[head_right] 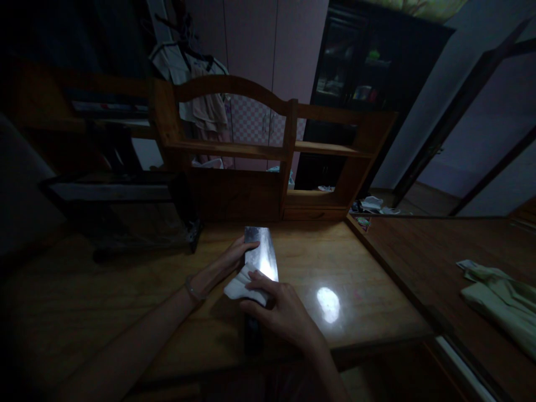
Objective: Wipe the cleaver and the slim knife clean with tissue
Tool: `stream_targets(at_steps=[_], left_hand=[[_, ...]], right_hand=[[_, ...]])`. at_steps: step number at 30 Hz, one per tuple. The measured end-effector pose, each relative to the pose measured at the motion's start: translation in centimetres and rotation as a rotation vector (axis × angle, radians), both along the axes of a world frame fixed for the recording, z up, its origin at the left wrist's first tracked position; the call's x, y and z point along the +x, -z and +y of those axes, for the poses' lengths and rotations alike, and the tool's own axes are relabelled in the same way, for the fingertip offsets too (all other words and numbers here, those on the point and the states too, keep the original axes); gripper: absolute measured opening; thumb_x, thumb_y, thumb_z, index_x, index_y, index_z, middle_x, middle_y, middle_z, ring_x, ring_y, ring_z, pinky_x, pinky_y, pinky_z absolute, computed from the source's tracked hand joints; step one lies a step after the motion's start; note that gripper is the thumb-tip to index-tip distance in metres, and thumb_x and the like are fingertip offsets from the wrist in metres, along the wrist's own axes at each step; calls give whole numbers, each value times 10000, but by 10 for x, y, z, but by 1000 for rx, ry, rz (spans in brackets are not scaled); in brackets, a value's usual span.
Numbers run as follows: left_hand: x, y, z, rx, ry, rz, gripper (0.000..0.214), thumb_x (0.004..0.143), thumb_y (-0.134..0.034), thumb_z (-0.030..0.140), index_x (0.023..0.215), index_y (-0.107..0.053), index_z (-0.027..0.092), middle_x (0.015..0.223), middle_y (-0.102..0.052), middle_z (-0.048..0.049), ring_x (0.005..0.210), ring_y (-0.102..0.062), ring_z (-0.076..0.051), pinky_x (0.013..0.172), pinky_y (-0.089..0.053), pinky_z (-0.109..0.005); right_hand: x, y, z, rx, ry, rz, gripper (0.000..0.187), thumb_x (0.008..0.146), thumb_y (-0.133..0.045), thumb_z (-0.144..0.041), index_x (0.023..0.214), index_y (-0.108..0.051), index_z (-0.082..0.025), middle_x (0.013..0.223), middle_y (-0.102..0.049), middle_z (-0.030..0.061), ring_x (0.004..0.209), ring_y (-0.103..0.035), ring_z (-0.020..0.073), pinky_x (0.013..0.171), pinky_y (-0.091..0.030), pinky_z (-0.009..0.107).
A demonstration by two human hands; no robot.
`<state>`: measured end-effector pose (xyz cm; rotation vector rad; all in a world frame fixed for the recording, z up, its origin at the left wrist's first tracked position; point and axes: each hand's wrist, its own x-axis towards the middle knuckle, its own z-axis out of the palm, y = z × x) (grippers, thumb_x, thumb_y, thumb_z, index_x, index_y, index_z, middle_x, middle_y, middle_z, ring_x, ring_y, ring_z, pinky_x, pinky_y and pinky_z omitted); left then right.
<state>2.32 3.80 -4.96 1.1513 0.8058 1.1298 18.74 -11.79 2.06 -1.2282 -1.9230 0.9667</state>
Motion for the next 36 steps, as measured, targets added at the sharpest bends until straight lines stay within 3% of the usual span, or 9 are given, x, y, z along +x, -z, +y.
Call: stream_targets(at_steps=[9,16,25,36], left_hand=[[0,2,0,12,9,4,407,711,-713,319,1074,-636,150,892,-679,-57,770,-609,-183,732,-457,-289],[1,2,1,-14,28,-37,416,709,-716,308,1086,-621,158,925,-679,-60,756,-617,-176,712,-466,-286],[3,8,5,-4,-2,-30,407,707,-725,317,1067,-634,151,889,-673,-49,733,-604,-162,697,-459,-271],[0,-3,-1,-23,6,-1,387,699,-726,317,1044,-639,163,929,-687,-57,739,-620,-168,698,-462,-273]], right_hand=[[-1,3,0,-46,13,32,372,853,-621,-471,1179,-657,-296,1329,-585,25,1205,-554,261,985,-463,377],[-3,6,0,-94,9,150,412,909,-557,-446,1300,-553,-317,1313,-597,1,1206,-555,234,999,-455,370],[-4,8,1,-28,27,89,371,932,-522,-427,1287,-569,-327,1262,-635,-9,1149,-599,233,969,-477,367],[0,11,-2,39,13,-24,473,873,-616,-370,1334,-522,-316,1170,-679,18,1099,-623,232,913,-503,338]])
